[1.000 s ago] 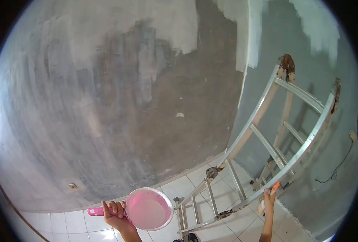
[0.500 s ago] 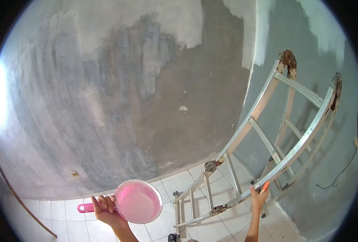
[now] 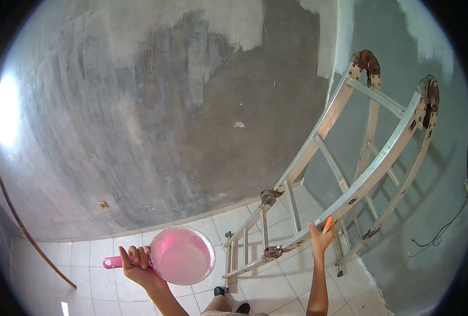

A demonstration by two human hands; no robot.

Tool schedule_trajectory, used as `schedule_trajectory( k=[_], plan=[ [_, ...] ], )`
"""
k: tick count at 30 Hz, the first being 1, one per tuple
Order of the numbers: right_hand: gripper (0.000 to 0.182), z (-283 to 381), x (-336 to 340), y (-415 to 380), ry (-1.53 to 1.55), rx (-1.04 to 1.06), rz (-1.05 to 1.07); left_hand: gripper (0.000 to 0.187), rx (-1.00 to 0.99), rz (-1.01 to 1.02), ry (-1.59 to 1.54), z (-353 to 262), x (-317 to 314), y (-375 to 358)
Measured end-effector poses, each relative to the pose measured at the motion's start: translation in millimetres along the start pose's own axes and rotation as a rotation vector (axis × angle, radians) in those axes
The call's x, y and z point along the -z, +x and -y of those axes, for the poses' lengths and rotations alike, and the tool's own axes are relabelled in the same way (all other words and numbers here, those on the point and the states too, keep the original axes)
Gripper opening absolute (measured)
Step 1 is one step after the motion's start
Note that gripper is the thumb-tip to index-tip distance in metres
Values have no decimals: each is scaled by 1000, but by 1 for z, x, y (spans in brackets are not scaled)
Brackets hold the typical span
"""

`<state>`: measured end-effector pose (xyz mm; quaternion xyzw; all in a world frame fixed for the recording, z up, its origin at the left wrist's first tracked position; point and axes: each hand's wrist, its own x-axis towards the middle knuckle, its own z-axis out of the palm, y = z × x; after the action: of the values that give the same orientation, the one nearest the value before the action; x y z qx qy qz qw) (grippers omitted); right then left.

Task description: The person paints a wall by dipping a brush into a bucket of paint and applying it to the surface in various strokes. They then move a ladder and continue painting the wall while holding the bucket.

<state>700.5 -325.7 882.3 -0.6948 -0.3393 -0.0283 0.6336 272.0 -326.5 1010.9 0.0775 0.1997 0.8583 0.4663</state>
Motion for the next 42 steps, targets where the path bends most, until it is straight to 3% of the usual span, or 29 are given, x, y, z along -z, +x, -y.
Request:
schedule_trajectory(
  k=[6, 8, 14, 17, 18, 21, 23, 25, 27, 30, 33, 34, 37, 39, 42],
  plan=[
    [60, 1, -1, -5, -24, 13, -35, 47, -94, 58, 38, -21, 4, -16],
    [61, -3, -5, -4, 10, 28, -52, 46, -117, -20, 32, -24, -5, -21],
    [67, -4, 1, -3, 36, -67, 61, 46, -114, 0, 43, -33, 0, -20],
    [60, -9, -3, -5, 170, -40, 1, 46, -97, 6, 38, -32, 3, -12],
    [56, -14, 1, -4, 137, 71, 26, 47, -93, 4, 40, -31, 2, -9],
    [47, -14, 22, -14, -73, 52, 65, 46, -84, -40, 40, -25, -5, 3],
    [34, -2, 40, -34, 61, -187, 88, 47, -49, -2, 20, -21, 4, 20],
    [29, 6, 66, -44, -197, -593, 302, 47, -19, -14, 2, -13, 2, 36],
    [32, -29, 83, -65, -361, -304, 332, 47, 15, -7, -23, -1, 2, 59],
    [37, 2, 73, -81, -864, -253, 384, 47, 58, 21, -29, 14, 3, 99],
    [34, 20, 31, -84, -1013, -306, 250, 48, 113, 92, -24, 21, 3, 145],
    [39, 69, 8, -82, -926, -280, 287, 49, 126, 94, -21, 21, 1, 160],
    [42, 103, -56, -73, -393, -95, 253, 49, 167, 152, -26, 21, -1, 200],
    [39, 168, -109, -73, 96, -241, 300, 49, 158, 195, 0, 19, -1, 225],
    [35, 218, -190, -80, 585, 11, 441, 49, 153, 241, 14, 12, 5, 259]
  ],
)
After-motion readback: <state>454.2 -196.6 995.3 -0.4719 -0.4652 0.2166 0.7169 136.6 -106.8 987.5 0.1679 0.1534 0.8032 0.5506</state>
